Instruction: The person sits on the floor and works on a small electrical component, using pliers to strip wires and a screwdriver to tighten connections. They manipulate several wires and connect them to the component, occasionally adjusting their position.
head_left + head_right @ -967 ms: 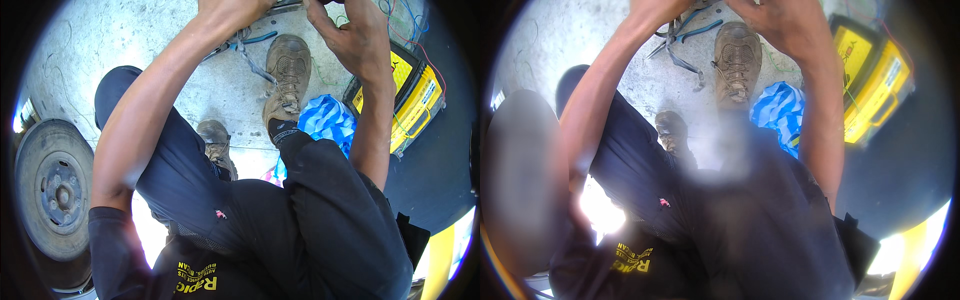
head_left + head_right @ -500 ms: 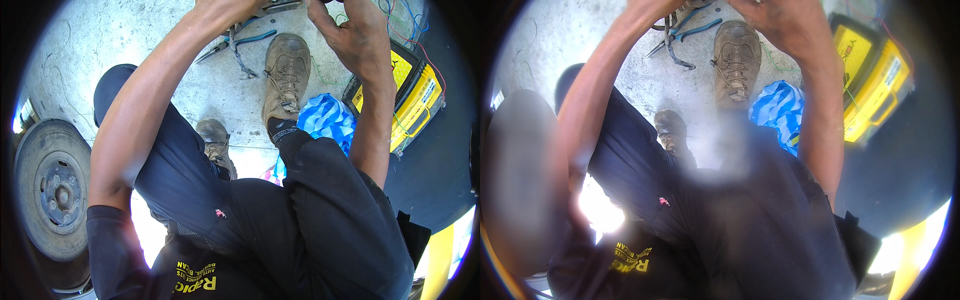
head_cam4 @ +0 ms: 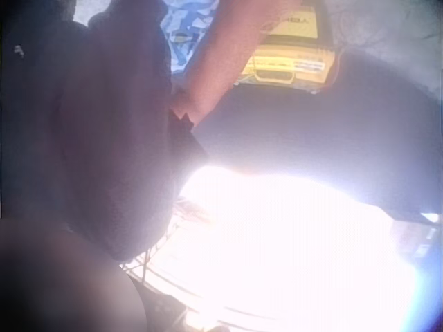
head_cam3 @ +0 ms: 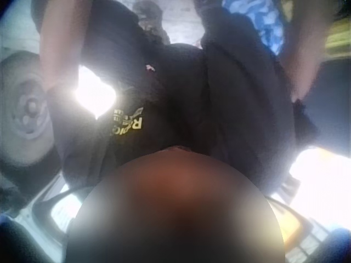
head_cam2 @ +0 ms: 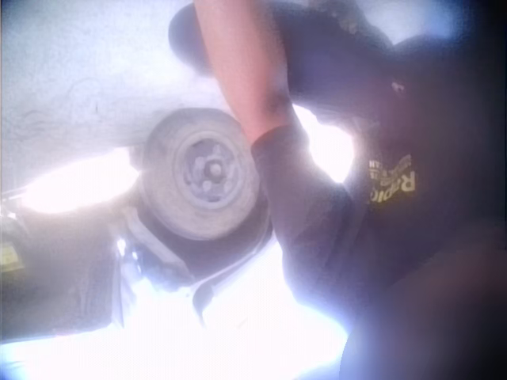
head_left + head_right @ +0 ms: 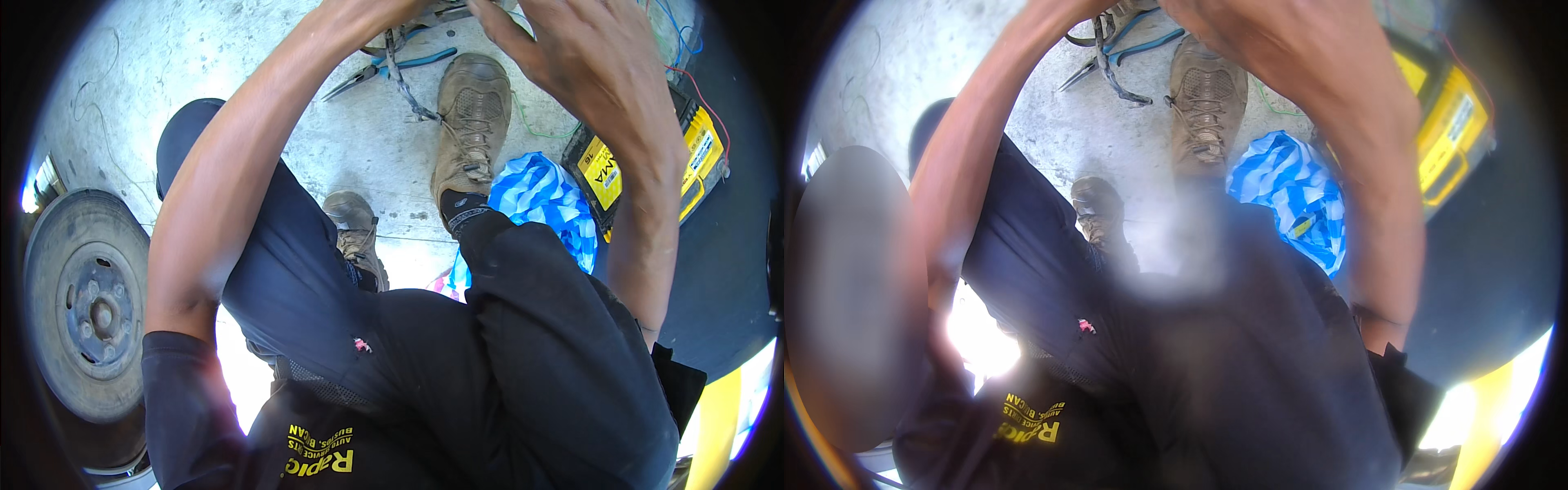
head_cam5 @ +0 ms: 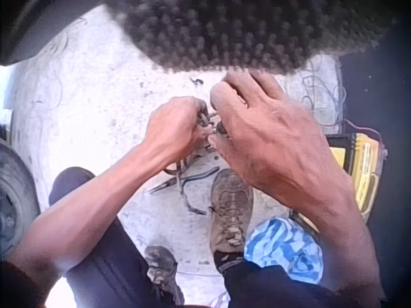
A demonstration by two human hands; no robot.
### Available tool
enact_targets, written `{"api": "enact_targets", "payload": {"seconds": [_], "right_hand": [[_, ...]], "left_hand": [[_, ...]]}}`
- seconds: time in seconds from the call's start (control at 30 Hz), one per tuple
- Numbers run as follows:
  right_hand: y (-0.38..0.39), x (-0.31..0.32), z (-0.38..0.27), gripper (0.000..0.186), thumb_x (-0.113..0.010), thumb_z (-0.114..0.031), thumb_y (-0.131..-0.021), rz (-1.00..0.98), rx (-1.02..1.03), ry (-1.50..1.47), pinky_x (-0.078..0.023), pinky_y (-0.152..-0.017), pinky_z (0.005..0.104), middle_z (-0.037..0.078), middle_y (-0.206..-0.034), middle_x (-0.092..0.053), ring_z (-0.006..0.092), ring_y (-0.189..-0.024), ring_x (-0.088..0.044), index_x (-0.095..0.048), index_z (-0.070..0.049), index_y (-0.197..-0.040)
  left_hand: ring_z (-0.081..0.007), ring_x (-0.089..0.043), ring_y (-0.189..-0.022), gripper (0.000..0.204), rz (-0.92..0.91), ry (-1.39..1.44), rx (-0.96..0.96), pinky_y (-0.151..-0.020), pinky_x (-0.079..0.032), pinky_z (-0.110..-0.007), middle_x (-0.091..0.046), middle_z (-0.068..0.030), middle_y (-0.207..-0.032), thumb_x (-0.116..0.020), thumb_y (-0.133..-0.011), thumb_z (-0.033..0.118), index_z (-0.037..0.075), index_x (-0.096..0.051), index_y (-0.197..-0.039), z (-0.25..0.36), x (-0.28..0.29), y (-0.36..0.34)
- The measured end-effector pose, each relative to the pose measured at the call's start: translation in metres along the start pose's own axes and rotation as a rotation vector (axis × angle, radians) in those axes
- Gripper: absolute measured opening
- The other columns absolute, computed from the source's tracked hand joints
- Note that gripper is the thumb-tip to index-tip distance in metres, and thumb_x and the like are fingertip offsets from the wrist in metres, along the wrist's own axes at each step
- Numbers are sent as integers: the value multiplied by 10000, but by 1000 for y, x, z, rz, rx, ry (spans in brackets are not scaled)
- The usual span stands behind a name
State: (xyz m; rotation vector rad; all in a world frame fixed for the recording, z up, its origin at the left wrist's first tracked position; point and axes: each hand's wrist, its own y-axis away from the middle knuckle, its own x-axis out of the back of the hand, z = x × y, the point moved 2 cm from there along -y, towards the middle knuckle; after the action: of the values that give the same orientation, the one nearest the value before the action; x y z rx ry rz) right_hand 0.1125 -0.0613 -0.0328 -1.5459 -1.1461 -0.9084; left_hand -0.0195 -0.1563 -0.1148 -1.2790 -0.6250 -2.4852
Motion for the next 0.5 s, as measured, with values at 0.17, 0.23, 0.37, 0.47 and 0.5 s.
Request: {"api": "enact_targets", "payload": {"seconds": [0.17, 0.23, 0.37, 0.47, 0.5], "right_hand": [[-6, 6, 1, 249, -690, -127, -939, -393, -107, 10, -546, -802, 436, 168, -1093, -583, 354, -999, -651, -525, -4, -1079], [-7, 9, 2, 241, -675, -105, -937, -502, -183, 58, -548, -812, 435, 167, -1086, -582, 346, -1025, -645, -527, 4, -1092], [-4, 9, 2, 229, -659, -49, -919, -244, -67, 155, -549, -806, 438, 170, -1077, -591, 334, -1021, -652, -534, 10, -1102], [3, 11, 2, 205, -651, -14, -903, -122, 55, 126, -548, -806, 439, 169, -1076, -598, 318, -1018, -659, -548, 19, -1077], [5, 10, 2, 187, -645, -4, -898, -174, 42, 124, -548, -803, 438, 170, -1069, -604, 316, -1011, -663, -555, 25, -1058]], "left_hand": [[-435, -729, -888, 271, -31, 31, 26, -777, -574, -520, -740, -256, -884, -817, -801, 263, 19, -775, -911, -5, 1, 0], [-436, -731, -884, 273, -5, 52, 19, -778, -576, -518, -740, -256, -880, -814, -805, 266, 17, -775, -908, -4, -2, 0], [-433, -733, -884, 257, 9, -35, 37, -788, -583, -514, -744, -252, -887, -788, -809, 239, 14, -775, -932, -5, -9, -4], [-432, -733, -884, 240, 84, -52, -53, -792, -586, -515, -743, -252, -886, -777, -806, 219, 15, -773, -931, -6, -10, -1], [-433, -733, -885, 233, 31, -27, -15, -792, -585, -517, -742, -253, -887, -776, -802, 211, 15, -772, -927, -7, -10, 0]]}}
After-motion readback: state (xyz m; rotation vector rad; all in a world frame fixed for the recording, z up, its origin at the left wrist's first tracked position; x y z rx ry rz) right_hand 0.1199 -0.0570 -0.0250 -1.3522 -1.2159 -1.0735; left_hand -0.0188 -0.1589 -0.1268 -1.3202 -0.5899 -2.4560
